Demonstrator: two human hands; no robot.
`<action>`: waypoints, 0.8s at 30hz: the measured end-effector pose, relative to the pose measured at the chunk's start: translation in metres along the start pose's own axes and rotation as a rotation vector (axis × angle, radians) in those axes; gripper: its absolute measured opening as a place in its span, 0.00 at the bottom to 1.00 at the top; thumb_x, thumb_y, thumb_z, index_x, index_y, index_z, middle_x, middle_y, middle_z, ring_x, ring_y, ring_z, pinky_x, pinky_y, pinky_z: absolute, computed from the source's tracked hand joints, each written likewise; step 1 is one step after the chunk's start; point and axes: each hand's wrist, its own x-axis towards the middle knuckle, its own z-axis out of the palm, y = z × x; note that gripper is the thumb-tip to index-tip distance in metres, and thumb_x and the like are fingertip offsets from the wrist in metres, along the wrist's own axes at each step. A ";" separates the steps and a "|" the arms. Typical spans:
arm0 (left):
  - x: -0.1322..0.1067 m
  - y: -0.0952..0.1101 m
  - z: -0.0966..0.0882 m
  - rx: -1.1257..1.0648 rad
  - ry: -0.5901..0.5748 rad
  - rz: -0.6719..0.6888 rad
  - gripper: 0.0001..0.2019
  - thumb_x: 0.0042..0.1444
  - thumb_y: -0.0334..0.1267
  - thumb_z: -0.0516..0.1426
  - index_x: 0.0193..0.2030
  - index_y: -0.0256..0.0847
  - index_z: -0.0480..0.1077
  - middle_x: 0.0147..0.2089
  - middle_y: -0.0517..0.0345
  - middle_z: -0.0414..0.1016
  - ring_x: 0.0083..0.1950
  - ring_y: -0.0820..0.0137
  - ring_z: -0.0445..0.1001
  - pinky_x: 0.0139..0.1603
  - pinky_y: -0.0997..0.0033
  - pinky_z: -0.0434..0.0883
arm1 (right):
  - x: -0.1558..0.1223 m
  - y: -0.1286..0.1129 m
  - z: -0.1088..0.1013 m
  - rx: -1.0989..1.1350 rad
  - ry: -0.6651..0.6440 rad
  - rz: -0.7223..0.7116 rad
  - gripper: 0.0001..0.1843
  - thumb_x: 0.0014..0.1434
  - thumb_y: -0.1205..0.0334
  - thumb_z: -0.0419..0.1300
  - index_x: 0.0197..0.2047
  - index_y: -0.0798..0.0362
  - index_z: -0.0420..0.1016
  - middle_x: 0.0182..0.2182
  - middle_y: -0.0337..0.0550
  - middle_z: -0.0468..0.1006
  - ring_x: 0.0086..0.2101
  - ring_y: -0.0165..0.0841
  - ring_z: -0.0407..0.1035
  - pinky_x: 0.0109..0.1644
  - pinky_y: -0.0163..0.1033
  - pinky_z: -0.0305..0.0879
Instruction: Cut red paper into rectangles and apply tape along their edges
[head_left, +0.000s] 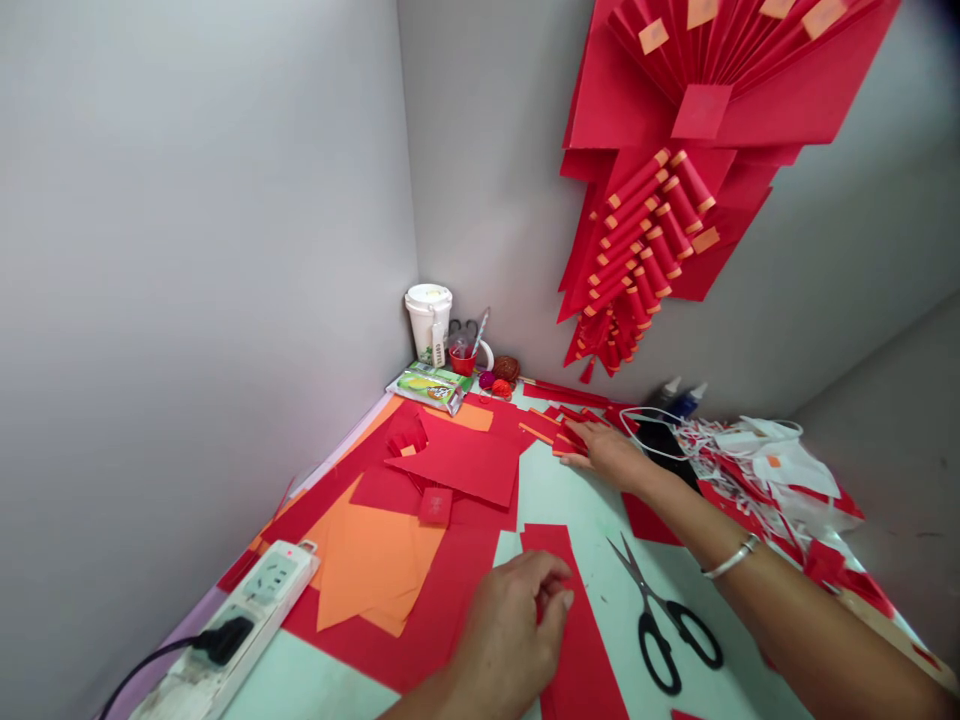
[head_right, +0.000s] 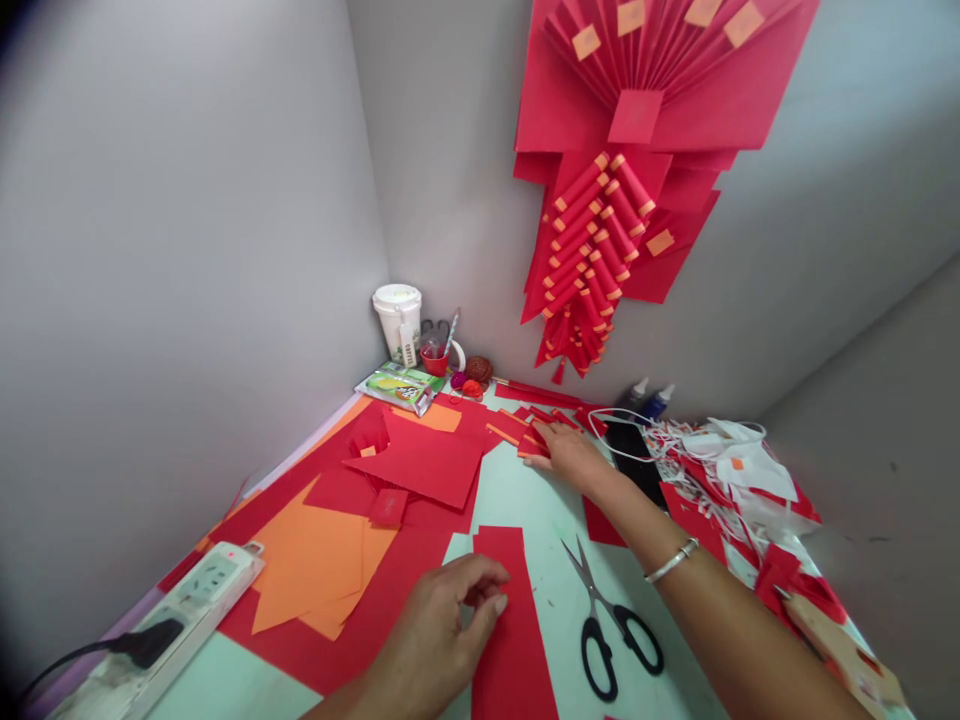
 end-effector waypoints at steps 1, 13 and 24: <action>0.000 0.000 0.000 -0.008 0.000 -0.003 0.09 0.57 0.35 0.53 0.40 0.41 0.73 0.37 0.56 0.77 0.37 0.66 0.73 0.38 0.71 0.66 | 0.000 0.001 0.001 -0.019 0.005 -0.013 0.27 0.61 0.49 0.60 0.60 0.52 0.66 0.59 0.51 0.68 0.57 0.45 0.63 0.60 0.59 0.57; 0.006 0.003 -0.006 -0.599 -0.129 -0.175 0.13 0.55 0.44 0.59 0.41 0.35 0.72 0.35 0.54 0.75 0.35 0.68 0.73 0.41 0.68 0.68 | -0.054 -0.004 -0.026 -0.103 0.272 -0.125 0.16 0.63 0.66 0.54 0.52 0.48 0.75 0.43 0.50 0.81 0.45 0.44 0.75 0.54 0.51 0.66; 0.010 0.015 -0.013 -1.256 -0.115 -0.142 0.29 0.63 0.60 0.45 0.59 0.40 0.66 0.59 0.44 0.70 0.61 0.58 0.67 0.58 0.56 0.65 | -0.126 -0.120 -0.016 0.007 0.401 -0.658 0.36 0.60 0.76 0.55 0.70 0.53 0.52 0.58 0.50 0.72 0.57 0.41 0.67 0.57 0.46 0.71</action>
